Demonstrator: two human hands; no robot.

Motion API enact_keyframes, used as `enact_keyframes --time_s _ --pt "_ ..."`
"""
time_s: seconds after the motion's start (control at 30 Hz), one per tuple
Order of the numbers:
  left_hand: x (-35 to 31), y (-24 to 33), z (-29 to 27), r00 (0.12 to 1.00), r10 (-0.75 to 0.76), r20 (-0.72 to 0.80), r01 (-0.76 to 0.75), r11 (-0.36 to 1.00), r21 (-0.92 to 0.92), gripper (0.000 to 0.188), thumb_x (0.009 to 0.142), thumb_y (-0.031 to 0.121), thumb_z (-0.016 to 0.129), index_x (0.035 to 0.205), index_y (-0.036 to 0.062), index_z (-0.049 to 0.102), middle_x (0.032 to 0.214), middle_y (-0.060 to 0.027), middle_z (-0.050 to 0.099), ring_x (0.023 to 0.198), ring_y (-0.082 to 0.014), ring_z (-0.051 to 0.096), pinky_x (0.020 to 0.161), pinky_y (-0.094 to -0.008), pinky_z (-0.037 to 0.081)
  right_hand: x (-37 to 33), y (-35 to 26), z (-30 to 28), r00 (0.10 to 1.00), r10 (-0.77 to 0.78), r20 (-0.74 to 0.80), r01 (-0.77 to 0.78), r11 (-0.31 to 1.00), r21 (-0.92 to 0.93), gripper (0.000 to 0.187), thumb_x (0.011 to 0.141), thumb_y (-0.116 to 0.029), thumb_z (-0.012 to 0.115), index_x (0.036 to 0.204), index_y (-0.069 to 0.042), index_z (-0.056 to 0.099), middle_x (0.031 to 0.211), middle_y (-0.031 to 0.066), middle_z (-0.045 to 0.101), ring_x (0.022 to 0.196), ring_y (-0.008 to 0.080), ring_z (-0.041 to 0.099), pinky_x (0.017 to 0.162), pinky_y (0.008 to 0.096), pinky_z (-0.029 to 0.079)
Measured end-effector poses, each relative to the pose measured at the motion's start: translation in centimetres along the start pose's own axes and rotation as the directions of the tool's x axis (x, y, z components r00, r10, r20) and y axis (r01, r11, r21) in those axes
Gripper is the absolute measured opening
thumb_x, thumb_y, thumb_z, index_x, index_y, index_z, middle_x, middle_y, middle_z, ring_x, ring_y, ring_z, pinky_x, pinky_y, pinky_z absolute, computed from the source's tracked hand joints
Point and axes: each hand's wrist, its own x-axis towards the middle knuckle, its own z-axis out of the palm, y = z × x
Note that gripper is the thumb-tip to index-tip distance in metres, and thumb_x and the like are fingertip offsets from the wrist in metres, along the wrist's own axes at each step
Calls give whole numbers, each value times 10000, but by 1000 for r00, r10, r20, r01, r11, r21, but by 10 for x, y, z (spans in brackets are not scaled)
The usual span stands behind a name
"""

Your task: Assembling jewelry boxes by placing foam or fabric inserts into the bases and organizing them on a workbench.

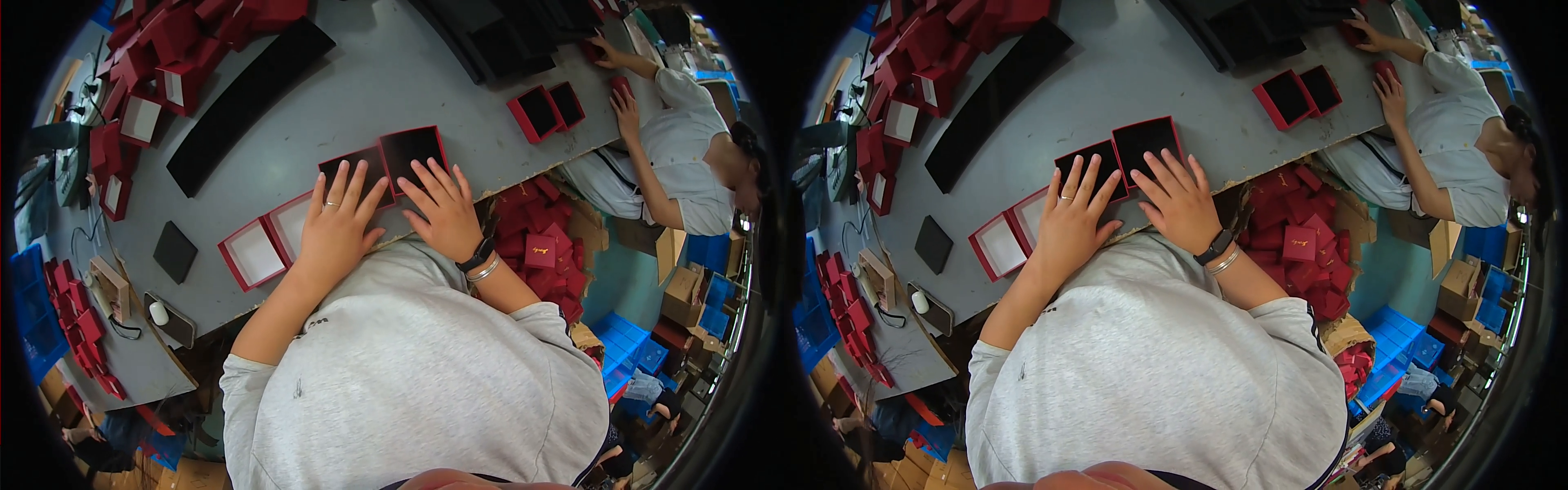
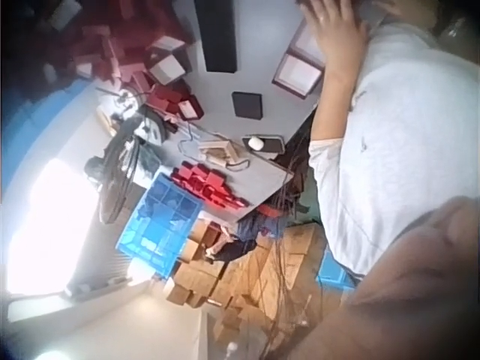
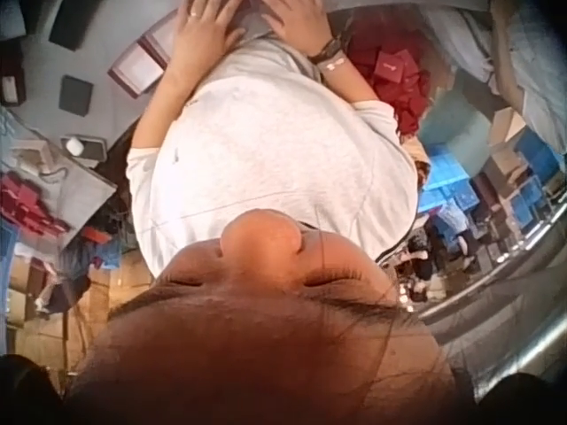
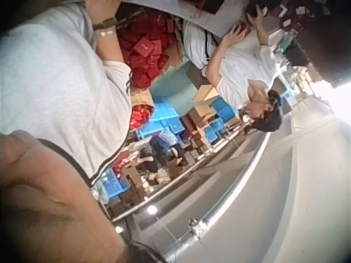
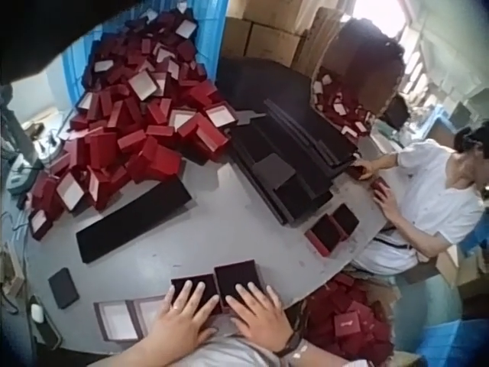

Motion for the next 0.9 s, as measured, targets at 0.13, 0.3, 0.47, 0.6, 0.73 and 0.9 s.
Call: enact_keyframes --time_s 0.13,0.3,0.47,0.6,0.73,0.9 --pt "3 -1 -4 1000 27 14 -27 1000 13 833 834 448 757 1548 189 416 1626 -155 334 1514 -345 292 1224 -522 230 12 -1 -2 1000 -14 12 15 999 -28 595 862 -302 739 1423 -220 560 1546 52 467 1446 295 404 1180 546 272" --pt "7 -4 -1 997 62 49 -62 998 14 880 826 469 756 1553 133 391 1615 -207 328 1508 -371 295 1229 -480 240 15 4 2 999 -27 19 27 1000 -8 555 867 -294 733 1396 -217 584 1537 52 479 1443 291 410 1182 546 273" --pt "7 -4 2 996 85 -8 -84 996 14 814 838 433 752 1517 112 438 1585 -193 384 1487 -348 342 1222 -458 262 16 6 3 1000 -28 -2 28 999 -21 466 888 -264 712 1343 -209 630 1522 61 500 1437 293 423 1181 550 274" --pt "-5 1 -9 986 97 -135 -101 995 -20 578 851 340 750 1352 93 601 1427 -126 554 1369 -297 483 1176 -446 341 16 6 -1 998 -28 -53 28 1000 -1 383 887 -239 710 1265 -190 679 1441 55 572 1396 270 471 1180 539 266" --pt "-12 0 -9 977 79 -200 -95 993 -72 334 840 229 748 1130 70 699 1157 -63 659 1131 -244 602 1073 -421 436 10 6 -7 987 -31 -155 34 999 13 230 876 -204 717 1101 -159 721 1171 8 657 1229 203 564 1177 524 251" --pt "-9 -2 -5 973 89 -211 -111 989 -93 313 834 209 748 1104 58 703 1070 -55 674 1043 -234 626 1040 -406 457 15 2 -8 999 15 -44 -14 1000 20 185 856 -185 735 1036 -145 722 1090 -9 646 1114 190 597 1177 526 252"
